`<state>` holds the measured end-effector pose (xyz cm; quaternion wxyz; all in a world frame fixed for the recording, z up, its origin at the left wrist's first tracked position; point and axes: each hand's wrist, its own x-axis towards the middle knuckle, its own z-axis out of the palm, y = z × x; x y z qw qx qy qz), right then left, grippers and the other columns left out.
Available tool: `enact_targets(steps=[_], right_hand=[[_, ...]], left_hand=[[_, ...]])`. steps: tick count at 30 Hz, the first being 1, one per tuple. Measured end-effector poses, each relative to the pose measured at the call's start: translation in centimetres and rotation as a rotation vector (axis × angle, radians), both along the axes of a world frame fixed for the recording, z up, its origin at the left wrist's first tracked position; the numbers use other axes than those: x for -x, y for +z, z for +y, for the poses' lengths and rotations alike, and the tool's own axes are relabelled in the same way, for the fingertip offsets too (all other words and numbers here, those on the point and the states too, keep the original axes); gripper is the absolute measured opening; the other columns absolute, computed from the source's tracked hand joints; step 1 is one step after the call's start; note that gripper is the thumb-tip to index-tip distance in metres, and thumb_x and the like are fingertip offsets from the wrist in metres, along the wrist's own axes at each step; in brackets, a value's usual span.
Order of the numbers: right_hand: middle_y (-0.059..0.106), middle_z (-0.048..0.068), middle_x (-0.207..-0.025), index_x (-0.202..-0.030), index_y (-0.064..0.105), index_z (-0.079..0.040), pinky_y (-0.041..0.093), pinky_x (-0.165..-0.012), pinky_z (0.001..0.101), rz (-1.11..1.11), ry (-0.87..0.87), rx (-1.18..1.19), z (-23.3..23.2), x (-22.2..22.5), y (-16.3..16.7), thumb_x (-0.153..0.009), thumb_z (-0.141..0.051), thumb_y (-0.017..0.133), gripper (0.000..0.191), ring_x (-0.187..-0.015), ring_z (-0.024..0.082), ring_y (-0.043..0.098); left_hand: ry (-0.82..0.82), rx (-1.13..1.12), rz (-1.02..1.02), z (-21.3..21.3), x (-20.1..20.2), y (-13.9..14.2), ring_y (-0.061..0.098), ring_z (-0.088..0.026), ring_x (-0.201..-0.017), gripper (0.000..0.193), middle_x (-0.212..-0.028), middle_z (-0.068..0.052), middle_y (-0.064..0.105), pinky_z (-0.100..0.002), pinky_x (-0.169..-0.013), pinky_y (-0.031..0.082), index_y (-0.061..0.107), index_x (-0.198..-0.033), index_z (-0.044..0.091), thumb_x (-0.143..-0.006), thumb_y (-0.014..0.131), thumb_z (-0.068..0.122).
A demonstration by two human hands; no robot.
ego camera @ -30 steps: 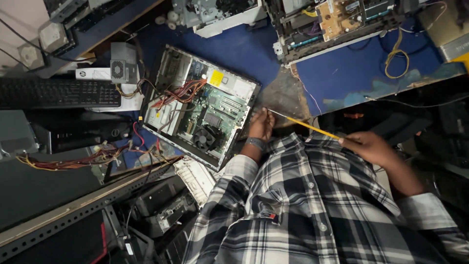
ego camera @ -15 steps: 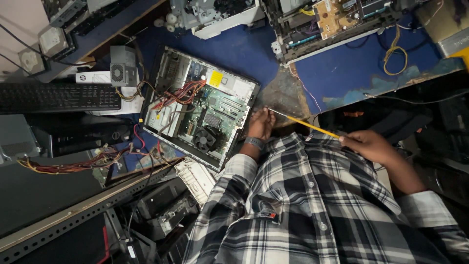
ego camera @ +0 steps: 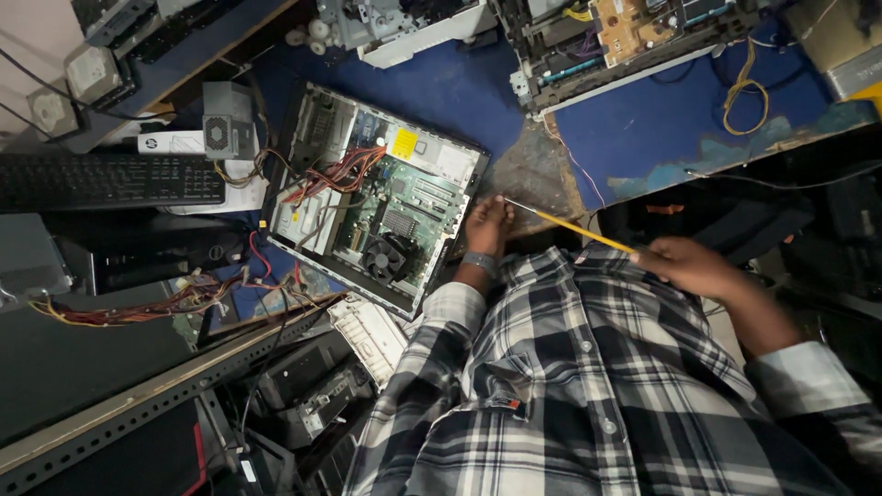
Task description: The person uses a screwdriver to remove screws from a computer case, then uses a yellow tool to probe or adjust internal components. The person handles the motherboard and case while working on the open computer.
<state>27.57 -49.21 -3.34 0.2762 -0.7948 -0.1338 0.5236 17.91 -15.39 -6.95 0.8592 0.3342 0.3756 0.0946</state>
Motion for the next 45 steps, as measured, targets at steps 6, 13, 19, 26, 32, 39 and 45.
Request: enact_targets(steps=[6, 13, 19, 26, 32, 39, 45], right_hand=[[0.056, 0.005, -0.058, -0.078, 0.069, -0.006, 0.042, -0.051, 0.0373, -0.042, -0.008, -0.012, 1.9, 0.1, 0.2, -0.089, -0.058, 0.062, 0.053, -0.052, 0.017, 0.053], [0.051, 0.009, -0.061, -0.074, 0.068, -0.002, 0.039, -0.052, 0.0410, -0.110, 0.108, -0.011, 4.3, -0.3, -0.6, -0.093, -0.060, 0.062, 0.062, -0.055, 0.021, 0.049], [0.053, 0.009, -0.058, -0.072, 0.067, -0.003, 0.039, -0.051, 0.0414, -0.087, 0.063, -0.022, 5.5, -0.3, -0.6, -0.091, -0.061, 0.061, 0.061, -0.053, 0.021, 0.052], [0.052, 0.010, -0.057, -0.069, 0.064, -0.004, 0.039, -0.053, 0.0427, -0.104, 0.061, -0.057, 6.5, -0.1, -0.8, -0.091, -0.063, 0.060, 0.063, -0.053, 0.022, 0.051], [0.052, 0.009, -0.059, -0.069, 0.063, -0.004, 0.042, -0.053, 0.0415, -0.076, 0.083, -0.031, 6.8, 0.1, -1.2, -0.092, -0.063, 0.060, 0.063, -0.054, 0.022, 0.052], [0.052, 0.006, -0.059, -0.071, 0.063, -0.005, 0.041, -0.052, 0.0407, -0.025, 0.049, -0.069, 6.8, 0.2, -1.5, -0.093, -0.060, 0.061, 0.060, -0.054, 0.020, 0.050], [0.052, 0.004, -0.056, -0.068, 0.064, -0.007, 0.040, -0.052, 0.0393, -0.007, 0.012, -0.107, 6.9, 0.0, -1.4, -0.091, -0.059, 0.062, 0.058, -0.053, 0.017, 0.049]], left_hand=[[0.157, 0.108, 0.134, -0.2, -0.7, 0.4, 0.067, -0.017, -0.079, 0.015, -0.092, -0.007, 0.068, -0.030, -0.069, 0.055, 0.068, -0.108, 0.004, -0.097, 0.069, 0.014], [0.335, 0.300, 0.177, 0.0, -1.2, 0.8, 0.072, -0.016, -0.092, 0.017, -0.106, -0.007, 0.074, -0.032, -0.083, 0.057, 0.065, -0.111, 0.012, -0.096, 0.067, 0.021], [0.338, 0.278, 0.123, 0.7, -1.5, -0.2, 0.067, -0.018, -0.094, 0.018, -0.106, -0.007, 0.071, -0.032, -0.086, 0.057, 0.066, -0.110, 0.007, -0.100, 0.076, 0.018], [0.332, 0.256, 0.133, 0.6, -2.4, 0.5, 0.070, -0.014, -0.102, 0.028, -0.114, -0.004, 0.073, -0.028, -0.086, 0.057, 0.068, -0.119, 0.009, -0.092, 0.073, 0.013], [0.291, 0.181, 0.199, 0.7, -1.9, 1.0, 0.064, -0.012, -0.103, 0.024, -0.116, -0.001, 0.072, -0.029, -0.086, 0.052, 0.069, -0.121, 0.014, -0.097, 0.071, 0.018], [0.340, 0.225, 0.057, 0.8, -1.7, -0.5, 0.066, -0.015, -0.108, 0.013, -0.116, -0.001, 0.072, -0.032, -0.091, 0.052, 0.068, -0.111, 0.016, -0.098, 0.070, 0.015], [0.407, 0.262, 0.055, 0.7, -1.7, -0.3, 0.066, -0.017, -0.110, 0.013, -0.118, -0.002, 0.070, -0.034, -0.092, 0.053, 0.065, -0.109, 0.017, -0.098, 0.070, 0.012]])
